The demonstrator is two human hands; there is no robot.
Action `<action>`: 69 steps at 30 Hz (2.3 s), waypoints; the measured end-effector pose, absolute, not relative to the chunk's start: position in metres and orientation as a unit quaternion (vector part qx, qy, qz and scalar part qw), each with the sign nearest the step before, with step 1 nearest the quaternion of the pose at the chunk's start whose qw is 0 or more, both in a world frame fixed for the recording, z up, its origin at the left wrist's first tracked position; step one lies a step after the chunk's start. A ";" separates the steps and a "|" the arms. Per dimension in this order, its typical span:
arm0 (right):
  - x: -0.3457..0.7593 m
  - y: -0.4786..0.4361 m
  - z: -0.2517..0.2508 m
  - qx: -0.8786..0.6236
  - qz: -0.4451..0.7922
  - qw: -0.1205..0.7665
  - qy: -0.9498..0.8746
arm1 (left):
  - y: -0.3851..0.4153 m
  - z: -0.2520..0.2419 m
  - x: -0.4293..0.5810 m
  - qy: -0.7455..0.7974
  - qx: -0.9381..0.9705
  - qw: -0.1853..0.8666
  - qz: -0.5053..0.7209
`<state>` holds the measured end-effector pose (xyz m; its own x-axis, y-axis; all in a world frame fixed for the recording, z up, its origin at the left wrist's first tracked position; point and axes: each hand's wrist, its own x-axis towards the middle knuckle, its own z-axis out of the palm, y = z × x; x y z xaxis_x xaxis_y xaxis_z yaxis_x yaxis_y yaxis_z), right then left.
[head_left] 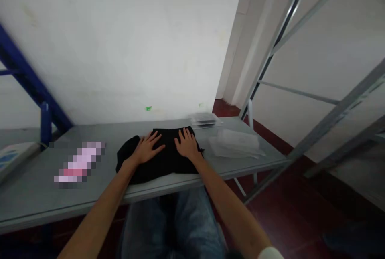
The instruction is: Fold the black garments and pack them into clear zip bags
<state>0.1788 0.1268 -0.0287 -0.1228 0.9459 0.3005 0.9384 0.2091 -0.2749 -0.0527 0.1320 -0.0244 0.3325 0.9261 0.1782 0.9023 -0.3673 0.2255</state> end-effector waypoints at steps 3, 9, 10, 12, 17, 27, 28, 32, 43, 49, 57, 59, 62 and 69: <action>0.180 0.129 -0.030 -0.629 0.019 0.200 -0.751 | 0.132 -0.026 -0.054 0.558 0.817 0.031 0.138; 0.181 0.125 -0.030 -0.616 0.017 0.197 -0.763 | 0.129 -0.019 -0.052 0.558 0.820 0.016 0.123; 0.181 0.123 -0.028 -0.612 0.005 0.209 -0.763 | 0.129 -0.017 -0.051 0.557 0.823 0.016 0.116; 0.185 0.120 -0.019 -0.592 -0.031 0.246 -0.767 | 0.126 -0.011 -0.048 0.555 0.825 0.005 0.106; 0.232 0.138 0.014 -0.582 -0.105 0.314 -0.743 | 0.111 0.005 -0.026 0.542 0.821 -0.086 0.158; 0.348 0.200 0.029 -0.634 -0.090 0.081 -0.764 | 0.070 -0.022 0.031 0.449 0.874 -0.018 0.184; 0.347 0.200 0.029 -0.634 -0.093 0.079 -0.764 | 0.069 -0.026 0.032 0.451 0.875 -0.010 0.176; 0.334 0.197 0.035 -0.647 -0.112 0.081 -0.750 | 0.067 -0.030 0.030 0.454 0.875 0.009 0.169; 0.228 0.081 0.052 -0.593 -0.175 0.246 -0.746 | 0.031 0.019 0.019 0.541 0.724 -0.128 0.408; 0.185 0.008 0.010 -0.514 -0.095 0.233 -0.820 | 0.016 0.002 0.004 0.515 0.806 -0.100 0.274; 0.221 -0.002 0.019 -0.576 -0.059 0.291 -0.761 | 0.010 -0.010 0.000 0.529 0.792 -0.097 0.289; 0.228 0.000 0.022 -0.581 -0.047 0.292 -0.759 | 0.009 -0.009 0.001 0.532 0.789 -0.098 0.292; 0.233 0.002 0.022 -0.569 -0.022 0.281 -0.773 | 0.007 -0.010 0.002 0.535 0.784 -0.108 0.295; 0.245 0.006 0.023 -0.521 0.007 0.283 -0.805 | 0.003 -0.011 0.003 0.547 0.773 -0.122 0.297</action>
